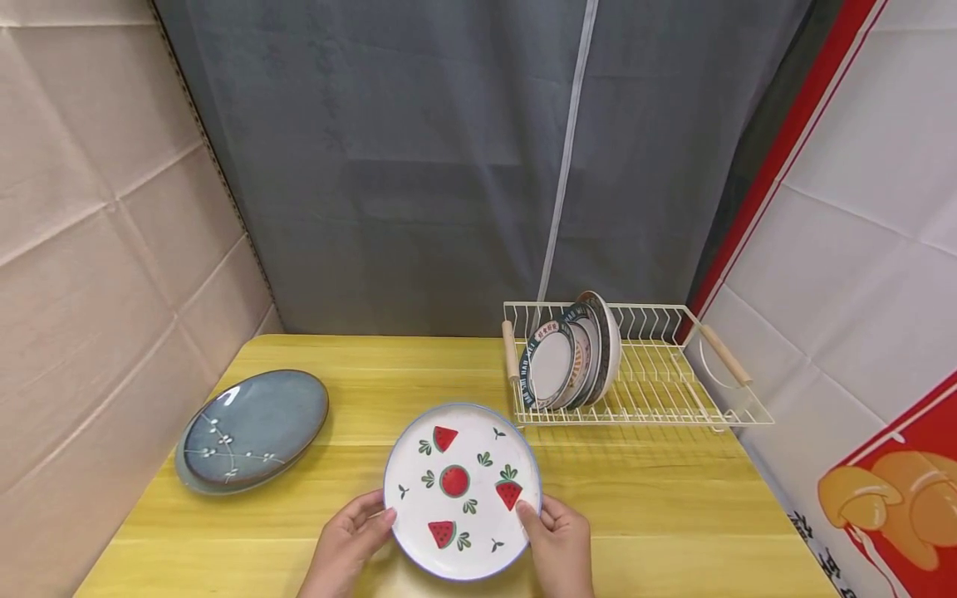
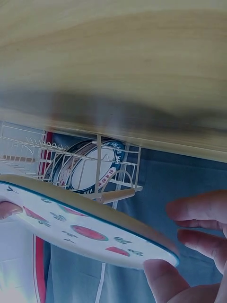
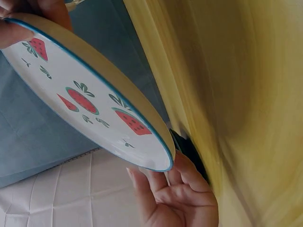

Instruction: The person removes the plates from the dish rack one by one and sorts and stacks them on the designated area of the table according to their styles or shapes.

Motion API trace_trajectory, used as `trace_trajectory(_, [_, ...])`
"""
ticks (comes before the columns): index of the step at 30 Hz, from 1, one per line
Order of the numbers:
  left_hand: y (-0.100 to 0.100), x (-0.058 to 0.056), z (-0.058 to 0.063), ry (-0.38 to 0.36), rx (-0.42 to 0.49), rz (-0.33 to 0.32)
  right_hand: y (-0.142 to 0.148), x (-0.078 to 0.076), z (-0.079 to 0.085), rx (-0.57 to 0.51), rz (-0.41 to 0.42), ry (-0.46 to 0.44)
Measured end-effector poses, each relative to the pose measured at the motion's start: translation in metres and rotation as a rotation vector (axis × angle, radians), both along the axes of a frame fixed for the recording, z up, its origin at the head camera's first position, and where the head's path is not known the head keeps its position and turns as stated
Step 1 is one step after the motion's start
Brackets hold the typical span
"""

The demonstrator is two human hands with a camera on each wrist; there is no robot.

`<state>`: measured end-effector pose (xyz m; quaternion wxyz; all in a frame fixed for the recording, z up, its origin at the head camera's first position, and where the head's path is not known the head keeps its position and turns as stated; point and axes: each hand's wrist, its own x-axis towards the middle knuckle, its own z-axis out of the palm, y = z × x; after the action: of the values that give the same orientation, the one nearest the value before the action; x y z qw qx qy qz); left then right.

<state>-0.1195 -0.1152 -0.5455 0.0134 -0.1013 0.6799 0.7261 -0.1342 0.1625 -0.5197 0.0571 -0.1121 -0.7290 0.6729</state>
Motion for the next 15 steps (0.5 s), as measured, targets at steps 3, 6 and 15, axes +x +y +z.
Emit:
trace_trajectory(3, [0.001, -0.001, 0.000, -0.018, -0.008, -0.003, -0.003, 0.001, -0.004, -0.011, 0.017, -0.016])
trace_trajectory(6, [0.003, -0.002, -0.001, -0.037, -0.014, 0.000, -0.005, 0.001, -0.008, -0.012, 0.028, -0.034])
trace_trajectory(15, [0.001, -0.003, -0.011, -0.043, -0.044, 0.010, -0.008, 0.003, -0.018, -0.015, 0.054, -0.069])
